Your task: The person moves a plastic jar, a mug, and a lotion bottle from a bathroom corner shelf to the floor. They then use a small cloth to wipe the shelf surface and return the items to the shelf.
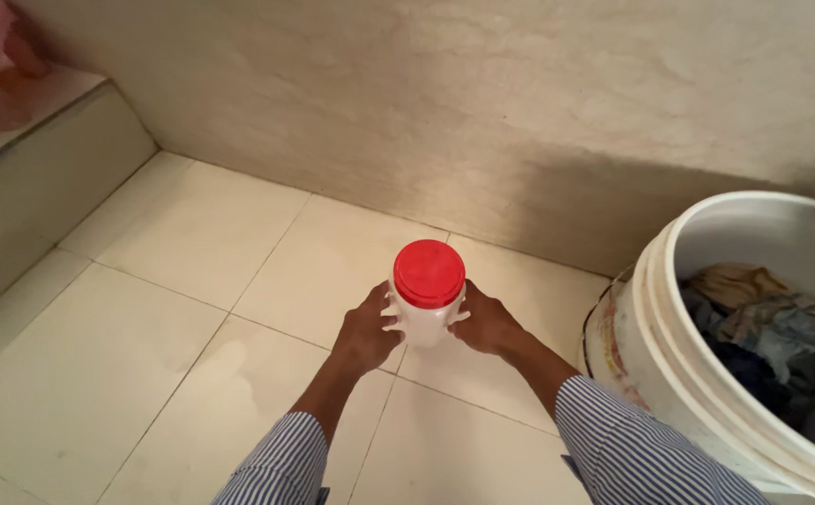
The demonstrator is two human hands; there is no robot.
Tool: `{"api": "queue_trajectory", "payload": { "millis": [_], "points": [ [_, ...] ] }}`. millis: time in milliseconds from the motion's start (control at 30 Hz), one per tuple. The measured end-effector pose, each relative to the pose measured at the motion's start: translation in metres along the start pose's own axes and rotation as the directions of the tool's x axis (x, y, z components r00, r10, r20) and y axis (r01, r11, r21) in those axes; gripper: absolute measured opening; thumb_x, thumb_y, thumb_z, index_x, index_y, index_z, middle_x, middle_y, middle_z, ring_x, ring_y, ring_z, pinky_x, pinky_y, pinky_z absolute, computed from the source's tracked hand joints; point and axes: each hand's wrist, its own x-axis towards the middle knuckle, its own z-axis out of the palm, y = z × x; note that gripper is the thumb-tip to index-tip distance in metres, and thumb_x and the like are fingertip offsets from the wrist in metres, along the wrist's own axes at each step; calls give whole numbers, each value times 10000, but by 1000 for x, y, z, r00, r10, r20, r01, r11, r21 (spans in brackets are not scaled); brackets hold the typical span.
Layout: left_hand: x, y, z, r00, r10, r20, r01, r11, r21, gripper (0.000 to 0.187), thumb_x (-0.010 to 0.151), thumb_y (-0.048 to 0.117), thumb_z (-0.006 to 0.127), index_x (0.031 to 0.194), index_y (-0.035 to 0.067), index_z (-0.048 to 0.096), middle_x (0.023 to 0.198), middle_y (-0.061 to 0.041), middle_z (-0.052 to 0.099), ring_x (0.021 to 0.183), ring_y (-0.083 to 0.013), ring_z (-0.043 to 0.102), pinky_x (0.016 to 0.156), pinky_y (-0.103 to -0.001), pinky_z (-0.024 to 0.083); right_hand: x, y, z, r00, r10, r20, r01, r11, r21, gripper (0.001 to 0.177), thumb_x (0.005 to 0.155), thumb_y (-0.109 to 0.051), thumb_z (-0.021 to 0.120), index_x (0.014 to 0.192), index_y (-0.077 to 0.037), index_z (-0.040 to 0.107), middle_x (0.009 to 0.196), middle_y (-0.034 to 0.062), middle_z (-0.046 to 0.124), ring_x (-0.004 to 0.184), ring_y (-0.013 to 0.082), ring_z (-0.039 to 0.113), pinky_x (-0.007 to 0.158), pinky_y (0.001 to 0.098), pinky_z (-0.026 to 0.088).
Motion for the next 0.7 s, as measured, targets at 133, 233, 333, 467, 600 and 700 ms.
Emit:
{"api": "queue_trajectory", "payload": {
  "millis": [133,233,333,467,600,700],
  "points": [
    [2,-6,5,1000,-13,-9,13,1000,-10,906,803,-40,701,1580,152,276,1525,-154,508,1293,-281,631,979,-367,595,5,7,6,1000,1,8,-1,999,47,776,878,-97,664,1562,-186,307,1403,111,621,1187,265,684,1004,406,558],
    [4,-11,7,1000,-5,-13,4,1000,-16,901,817,-34,701,1585,145,266,1532,-157,500,1303,-283,624,995,-362,586,11,9,9,1000,-24,0,24,999,29,753,882,-97,657,1552,-167,321,1405,119,623,1220,269,668,1035,407,531],
    [5,-14,10,1000,-10,-6,10,1000,-29,903,821,-40,693,1587,144,249,1544,-155,478,1316,-282,610,996,-364,589,12,13,9,1000,-26,-2,26,999,32,751,887,-107,645,1557,-162,309,1405,125,614,1231,277,673,1043,410,532],
    [6,-15,11,1000,-28,3,28,999,-21,897,825,-40,683,1586,149,248,1553,-144,471,1326,-279,601,1007,-365,581,13,14,11,1000,-7,-2,7,1000,-2,758,891,-126,666,1557,-161,305,1413,111,613,1248,288,639,1039,418,531],
    [6,-13,14,999,-42,11,42,999,-10,891,830,-44,677,1589,155,254,1550,-149,470,1330,-281,595,1011,-370,580,13,18,11,1000,24,13,-24,999,23,787,890,-123,650,1577,-178,270,1417,101,606,1202,290,688,1022,420,539],
    [4,-12,14,999,-50,16,50,999,7,886,838,-34,679,1588,144,241,1553,-147,479,1340,-275,595,1014,-367,575,14,21,13,1000,-21,3,21,1000,11,756,885,-123,674,1551,-158,319,1413,107,619,1215,280,665,1023,417,533]
  ]
}}
